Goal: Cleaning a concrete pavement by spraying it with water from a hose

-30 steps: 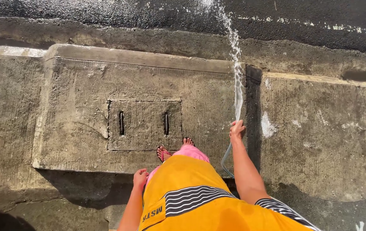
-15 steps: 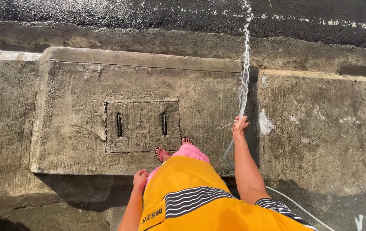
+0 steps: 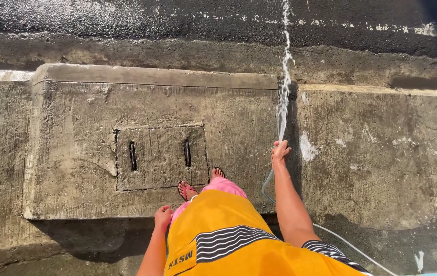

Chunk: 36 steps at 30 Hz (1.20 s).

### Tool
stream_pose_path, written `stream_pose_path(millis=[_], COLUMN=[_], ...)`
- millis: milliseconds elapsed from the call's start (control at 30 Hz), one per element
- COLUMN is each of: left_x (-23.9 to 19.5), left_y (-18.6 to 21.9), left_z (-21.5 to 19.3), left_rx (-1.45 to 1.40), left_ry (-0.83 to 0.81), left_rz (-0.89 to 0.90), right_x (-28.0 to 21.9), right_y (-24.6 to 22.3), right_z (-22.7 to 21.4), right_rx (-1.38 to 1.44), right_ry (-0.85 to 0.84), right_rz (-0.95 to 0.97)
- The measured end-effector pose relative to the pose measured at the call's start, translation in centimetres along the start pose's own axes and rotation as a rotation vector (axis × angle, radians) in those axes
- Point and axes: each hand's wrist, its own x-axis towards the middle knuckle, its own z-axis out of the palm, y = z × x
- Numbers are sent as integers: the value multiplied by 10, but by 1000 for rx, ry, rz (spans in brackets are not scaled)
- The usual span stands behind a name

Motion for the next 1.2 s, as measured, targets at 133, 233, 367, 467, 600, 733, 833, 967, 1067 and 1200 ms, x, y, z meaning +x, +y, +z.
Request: stream_pose_path(millis=[133,233,367,467,600,733,833,967,1067,1200], left_x=[5,-4,-23,-48,-52,-63,-35,-60,-70,-40], left_y=[25,81,164,197,210,220,203,215,207,198], left_z=[25,51,108,166,249,297,347,348,336,344], left_rx=[-246,-276,-118,255,789,819,816,713,686,599], left_ry=[-45,-104,-414,-601,-805,-872,-838,-833,-854,-892], left_rz=[122,265,518,664,750,656,674,865,985,1113], right_x=[101,89,69,16,-9,-8,-1,-3,-18,-41], right_y=[73,58,41,1,-26,-24,-14,-4,-3,-12], right_z=[8,17,29,28,32,40,45,44,35,25], right_rx=[-23,25,-37,-27,49,71,168,97,114,209], right_ry=[-67,-93,-140,-187,-326,-359,-374,-312,-285,-374], right_rz=[-159,-143,-159,-165,-186,-192,-223,-271,-324,-475])
